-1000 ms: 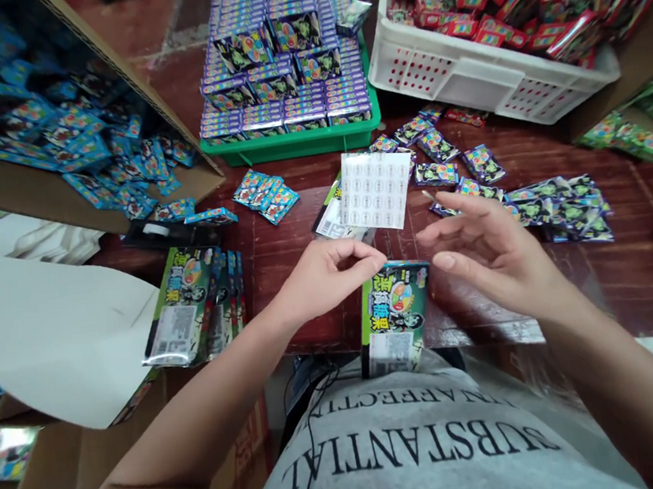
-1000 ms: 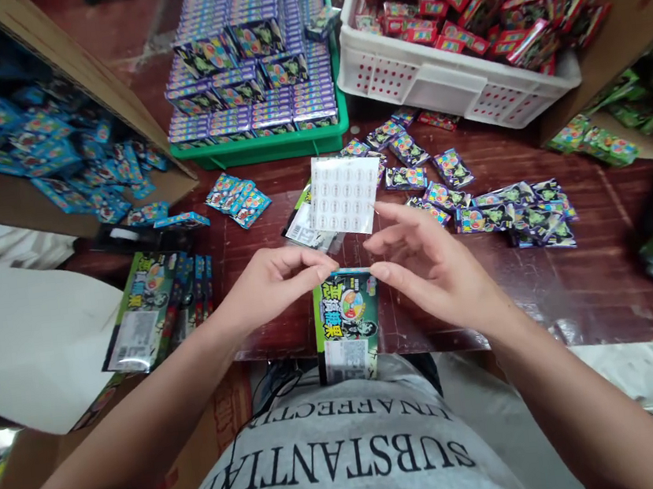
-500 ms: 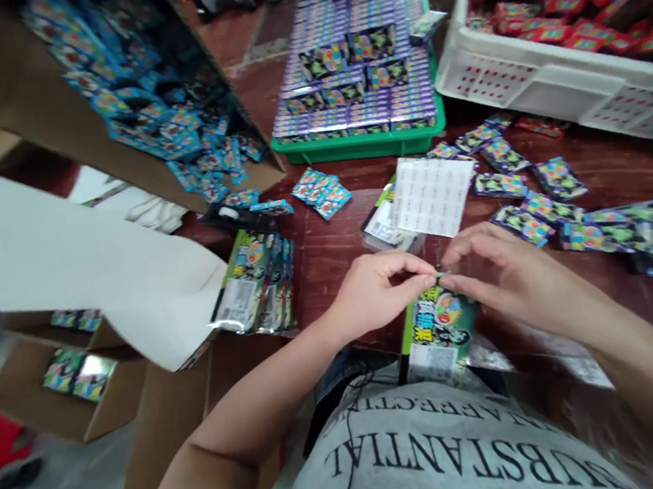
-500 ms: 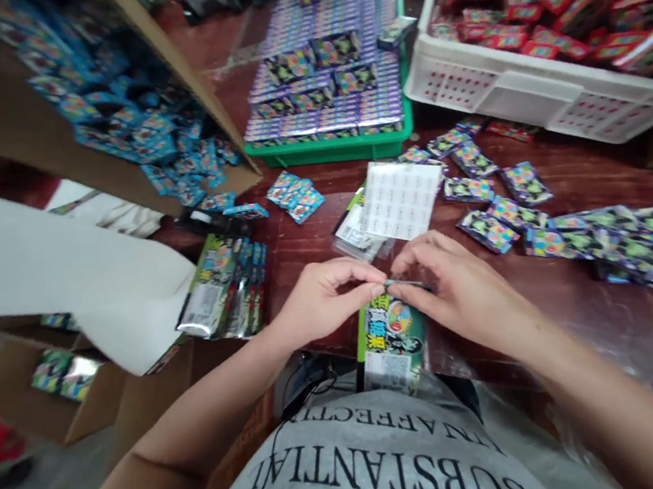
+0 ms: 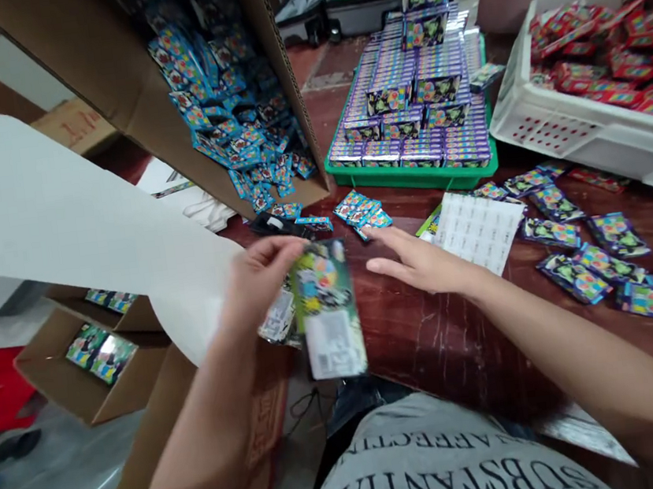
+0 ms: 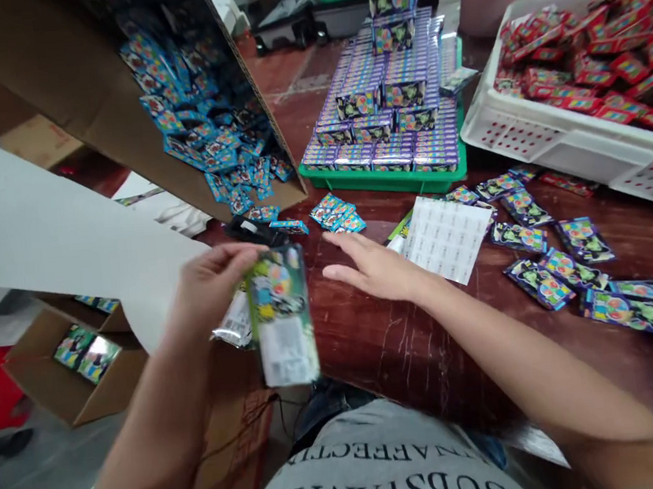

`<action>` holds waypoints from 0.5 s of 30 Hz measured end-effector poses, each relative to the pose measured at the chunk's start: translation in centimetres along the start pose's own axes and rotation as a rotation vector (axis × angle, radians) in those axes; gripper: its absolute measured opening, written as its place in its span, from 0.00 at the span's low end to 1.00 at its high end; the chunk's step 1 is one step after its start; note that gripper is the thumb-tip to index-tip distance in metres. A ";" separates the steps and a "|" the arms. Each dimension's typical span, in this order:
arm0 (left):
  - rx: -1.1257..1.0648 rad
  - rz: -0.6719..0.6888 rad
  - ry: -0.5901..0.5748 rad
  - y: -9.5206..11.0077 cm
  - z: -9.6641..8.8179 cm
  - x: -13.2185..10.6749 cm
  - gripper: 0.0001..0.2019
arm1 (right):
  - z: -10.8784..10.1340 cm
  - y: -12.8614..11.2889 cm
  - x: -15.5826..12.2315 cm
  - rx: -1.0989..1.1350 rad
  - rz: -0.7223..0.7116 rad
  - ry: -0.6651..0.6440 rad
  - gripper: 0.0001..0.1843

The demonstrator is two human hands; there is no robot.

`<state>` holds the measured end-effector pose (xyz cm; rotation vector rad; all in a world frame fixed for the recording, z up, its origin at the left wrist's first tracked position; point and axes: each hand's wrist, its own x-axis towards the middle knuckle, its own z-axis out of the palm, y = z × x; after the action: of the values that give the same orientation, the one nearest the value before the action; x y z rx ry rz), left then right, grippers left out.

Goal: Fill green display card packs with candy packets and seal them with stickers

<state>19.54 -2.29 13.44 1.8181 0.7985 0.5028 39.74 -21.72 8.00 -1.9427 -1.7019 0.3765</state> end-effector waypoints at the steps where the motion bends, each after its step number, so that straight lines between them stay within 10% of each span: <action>1: 0.010 -0.011 0.035 -0.4 -2.1 1.8 0.15 | 0.7 0.1 0.7 -0.178 0.098 0.006 0.37; 4: -0.023 -0.137 -0.107 -2.6 -6.6 6.8 0.19 | 3.4 -0.1 -0.2 -0.546 0.316 -0.026 0.37; 7: 0.218 -0.096 -0.190 -3.8 -7.2 8.8 0.17 | 6.1 -0.9 -4.5 -0.603 0.306 -0.056 0.22; 12: 0.645 0.396 0.058 0.1 0.5 4.1 0.10 | 8.7 -2.0 -11.9 -0.625 0.043 -0.043 0.23; 15: 0.576 0.358 -0.284 1.3 8.1 0.2 0.09 | 9.5 -1.9 -14.5 -0.566 -0.063 0.038 0.22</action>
<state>25.42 -7.68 11.59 2.5230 0.4421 0.2349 30.61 -33.87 -0.66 -2.2463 -1.9890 -0.1914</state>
